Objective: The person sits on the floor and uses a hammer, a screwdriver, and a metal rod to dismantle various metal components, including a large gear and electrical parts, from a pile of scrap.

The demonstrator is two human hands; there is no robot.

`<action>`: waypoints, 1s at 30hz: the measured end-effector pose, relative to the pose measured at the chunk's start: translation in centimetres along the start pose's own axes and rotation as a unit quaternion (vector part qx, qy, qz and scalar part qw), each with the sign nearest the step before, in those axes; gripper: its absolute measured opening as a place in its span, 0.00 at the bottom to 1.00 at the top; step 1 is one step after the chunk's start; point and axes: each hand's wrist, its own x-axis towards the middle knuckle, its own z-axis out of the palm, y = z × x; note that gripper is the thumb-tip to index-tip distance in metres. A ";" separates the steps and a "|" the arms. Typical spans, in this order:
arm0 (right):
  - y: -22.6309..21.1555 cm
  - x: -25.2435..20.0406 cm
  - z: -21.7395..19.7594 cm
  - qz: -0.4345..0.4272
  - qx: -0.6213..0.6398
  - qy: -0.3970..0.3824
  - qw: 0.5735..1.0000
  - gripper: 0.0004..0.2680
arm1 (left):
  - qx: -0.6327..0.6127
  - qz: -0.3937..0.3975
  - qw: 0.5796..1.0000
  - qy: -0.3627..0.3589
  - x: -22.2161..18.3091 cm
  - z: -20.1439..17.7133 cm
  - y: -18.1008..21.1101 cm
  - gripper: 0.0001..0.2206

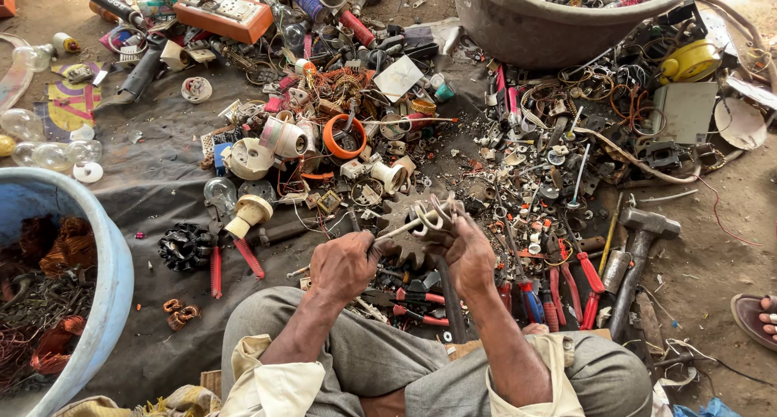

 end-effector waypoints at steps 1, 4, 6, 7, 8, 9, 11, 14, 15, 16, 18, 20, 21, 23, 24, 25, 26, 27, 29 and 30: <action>-0.1 0.0 0.2 -0.001 -0.006 -0.016 1.000 0.17 | -0.015 0.007 1.000 0.025 0.1 -0.1 0.0 0.26; 0.1 -0.4 0.2 -0.003 -0.012 -0.049 0.999 0.19 | 0.033 -0.009 0.999 -0.014 0.4 -0.6 0.2 0.23; 0.2 -0.2 0.4 -0.010 -0.002 -0.057 0.998 0.20 | 0.053 0.025 0.998 0.037 0.2 -1.0 0.7 0.20; 0.2 -0.3 0.5 -0.005 0.004 -0.052 0.999 0.20 | 0.063 0.041 0.995 0.062 0.1 -1.1 1.0 0.19; 0.3 -0.3 0.7 -0.001 0.009 -0.048 0.999 0.20 | 0.079 0.047 0.993 0.068 0.2 -1.0 1.3 0.19; 0.3 -0.4 0.9 0.004 0.014 -0.042 0.999 0.20 | 0.094 0.053 0.992 0.073 0.1 -0.9 1.7 0.18; -0.1 -0.6 1.3 0.010 0.037 -0.027 0.999 0.20 | 0.119 0.074 0.985 0.096 0.0 -0.8 2.4 0.15; -0.5 -0.8 1.8 0.026 0.081 -0.018 0.996 0.18 | 0.133 0.113 0.974 0.147 -0.6 -1.1 3.8 0.09; -0.5 -0.7 1.8 0.033 0.098 -0.018 0.994 0.17 | 0.126 0.124 0.971 0.162 -0.9 -1.3 4.2 0.09; -0.4 -0.7 1.8 0.036 0.106 -0.010 0.994 0.16 | 0.119 0.135 0.968 0.177 -1.1 -1.5 4.5 0.09; -0.1 -0.9 1.6 0.044 0.122 0.011 0.991 0.14 | 0.126 0.133 0.969 0.166 -0.9 -1.6 4.6 0.08; 0.2 -1.0 1.5 0.044 0.142 0.024 0.989 0.13 | 0.124 0.136 0.967 0.174 -0.8 -1.9 4.9 0.07; 0.3 -1.0 1.5 0.044 0.151 0.030 0.987 0.12 | 0.120 0.141 0.964 0.189 -0.8 -2.2 5.0 0.08; 0.4 -1.0 1.6 0.044 0.164 0.026 0.985 0.13 | 0.115 0.153 0.956 0.221 -0.8 -2.7 5.5 0.08; 0.4 -1.0 1.6 0.044 0.170 0.024 0.984 0.14 | 0.114 0.159 0.951 0.239 -0.7 -2.9 5.7 0.08; 0.4 -1.0 1.7 0.045 0.191 0.042 0.980 0.15 | 0.114 0.166 0.945 0.257 -0.6 -3.0 6.0 0.08; 0.5 -1.1 1.8 0.046 0.213 0.060 0.974 0.16 | 0.077 0.209 0.936 0.274 -0.6 -3.0 6.5 0.06; 0.5 -1.1 2.0 0.047 0.234 0.077 0.968 0.18 | 0.040 0.252 0.923 0.289 -0.7 -2.9 7.1 0.05; 0.2 -1.4 2.3 0.029 0.212 0.052 0.975 0.19 | -0.050 0.279 0.932 0.226 -1.4 -2.8 8.1 0.04; 0.0 -1.4 2.5 0.019 0.201 0.039 0.979 0.19 | -0.103 0.263 0.948 0.146 -1.9 -2.9 8.6 0.05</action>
